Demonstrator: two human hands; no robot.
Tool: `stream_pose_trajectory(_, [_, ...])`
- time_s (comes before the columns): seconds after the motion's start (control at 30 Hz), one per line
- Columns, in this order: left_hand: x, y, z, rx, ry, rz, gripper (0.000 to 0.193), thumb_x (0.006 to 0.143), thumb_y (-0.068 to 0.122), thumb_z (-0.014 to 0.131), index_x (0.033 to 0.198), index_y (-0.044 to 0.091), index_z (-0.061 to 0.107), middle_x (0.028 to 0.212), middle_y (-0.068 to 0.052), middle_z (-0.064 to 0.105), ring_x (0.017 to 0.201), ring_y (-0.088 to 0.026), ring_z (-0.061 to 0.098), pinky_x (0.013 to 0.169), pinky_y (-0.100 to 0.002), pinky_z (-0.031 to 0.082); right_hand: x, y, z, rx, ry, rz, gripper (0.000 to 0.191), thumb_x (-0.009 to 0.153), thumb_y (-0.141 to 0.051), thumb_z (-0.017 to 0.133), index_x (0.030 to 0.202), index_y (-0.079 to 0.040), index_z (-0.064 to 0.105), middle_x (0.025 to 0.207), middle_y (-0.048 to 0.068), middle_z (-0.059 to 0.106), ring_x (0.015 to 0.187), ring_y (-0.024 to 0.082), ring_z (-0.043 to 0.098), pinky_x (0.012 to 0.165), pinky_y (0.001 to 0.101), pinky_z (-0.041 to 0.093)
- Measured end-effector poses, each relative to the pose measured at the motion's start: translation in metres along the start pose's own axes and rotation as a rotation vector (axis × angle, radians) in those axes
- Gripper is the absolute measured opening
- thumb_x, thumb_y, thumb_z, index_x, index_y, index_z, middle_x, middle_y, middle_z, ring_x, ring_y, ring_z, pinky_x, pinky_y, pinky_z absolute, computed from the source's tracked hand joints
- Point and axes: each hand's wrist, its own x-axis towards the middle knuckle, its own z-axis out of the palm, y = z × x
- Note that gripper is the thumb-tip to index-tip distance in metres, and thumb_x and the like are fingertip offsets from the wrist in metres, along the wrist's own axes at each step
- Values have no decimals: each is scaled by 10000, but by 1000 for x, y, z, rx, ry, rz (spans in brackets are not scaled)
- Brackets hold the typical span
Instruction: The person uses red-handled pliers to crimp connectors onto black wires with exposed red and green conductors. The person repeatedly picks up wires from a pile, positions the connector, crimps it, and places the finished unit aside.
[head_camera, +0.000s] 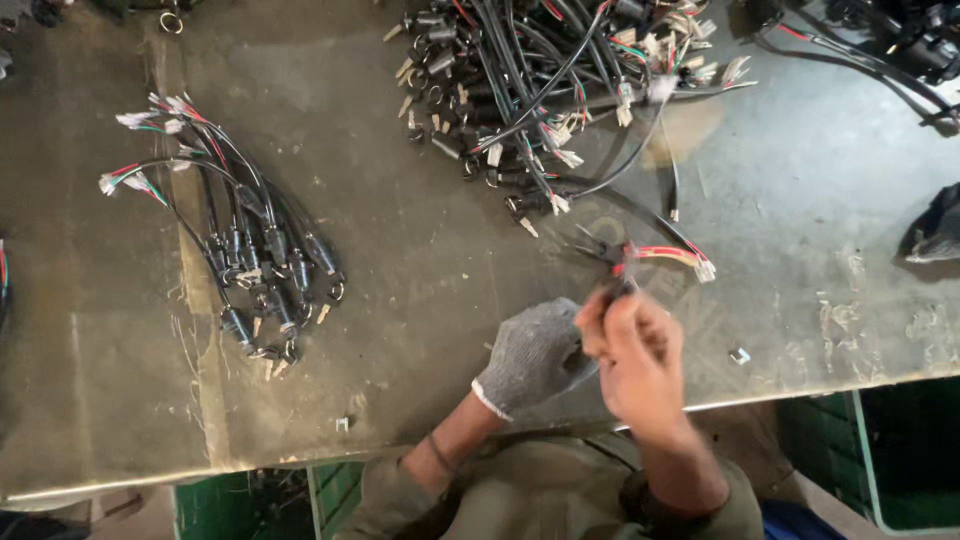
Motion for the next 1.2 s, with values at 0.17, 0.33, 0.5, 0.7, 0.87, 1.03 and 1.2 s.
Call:
stream_pose_trajectory(0.17, [7, 9, -3, -177, -65, 89, 313, 816, 181, 762, 1098, 112, 646, 1032, -107, 690, 984, -346, 679, 863, -441, 538, -20, -6, 2, 134, -52, -287, 304, 1222, -139, 500, 1027, 59, 624, 837, 75, 655, 667, 73, 527, 627, 231, 434])
stream_pose_trajectory(0.33, [18, 20, -54, -811, 88, -21, 443, 910, 104, 686, 1295, -4, 495, 1223, -113, 578, 1135, -305, 604, 998, -433, 416, -21, -18, 4, -1001, -204, -89, 175, 958, -139, 567, 1037, -8, 653, 778, 92, 705, 553, 157, 539, 541, 309, 451])
stream_pose_trajectory(0.5, [15, 11, -54, -1549, 306, -1, 287, 1143, 335, 573, 1185, 52, 575, 908, -48, 593, 843, -208, 600, 750, -349, 492, -4, -9, 22, -1230, -401, -86, 146, 993, -189, 649, 973, -46, 671, 781, 153, 675, 674, 326, 642, 611, 338, 482])
stream_pose_trajectory(0.7, [-1, -21, -21, -1600, 346, -98, 313, 1230, 266, 524, 1271, -36, 594, 881, -7, 584, 820, -111, 532, 751, -314, 443, 16, -42, 21, -1420, -360, -426, 332, 1005, -346, 569, 1061, -40, 687, 987, 132, 704, 890, 276, 665, 753, 384, 499])
stream_pose_trajectory(0.87, [-16, 22, 15, -1244, 209, -287, 315, 1044, 181, 538, 1338, 72, 498, 1197, -3, 593, 1116, -149, 583, 946, -327, 508, 4, -86, 39, -561, -574, -103, 420, 1110, -382, 485, 1147, 22, 593, 1120, 189, 632, 1082, 332, 605, 954, 469, 471])
stream_pose_trajectory(1.03, [-44, 47, 10, -883, -257, -21, 234, 1077, 207, 559, 1259, 59, 549, 1132, -36, 587, 1071, -164, 585, 952, -317, 498, -22, -100, 72, 29, -227, -105, 234, 1046, -169, 588, 864, -22, 598, 797, 109, 592, 675, 267, 582, 644, 478, 505])
stream_pose_trajectory(1.2, [-29, 46, -17, -590, -191, 102, 225, 1060, 227, 582, 1198, 49, 587, 1114, -58, 621, 1057, -181, 618, 966, -330, 498, -16, -97, 73, -21, -260, -280, 360, 1114, -268, 534, 803, -103, 460, 678, 6, 473, 562, 173, 446, 704, 418, 416])
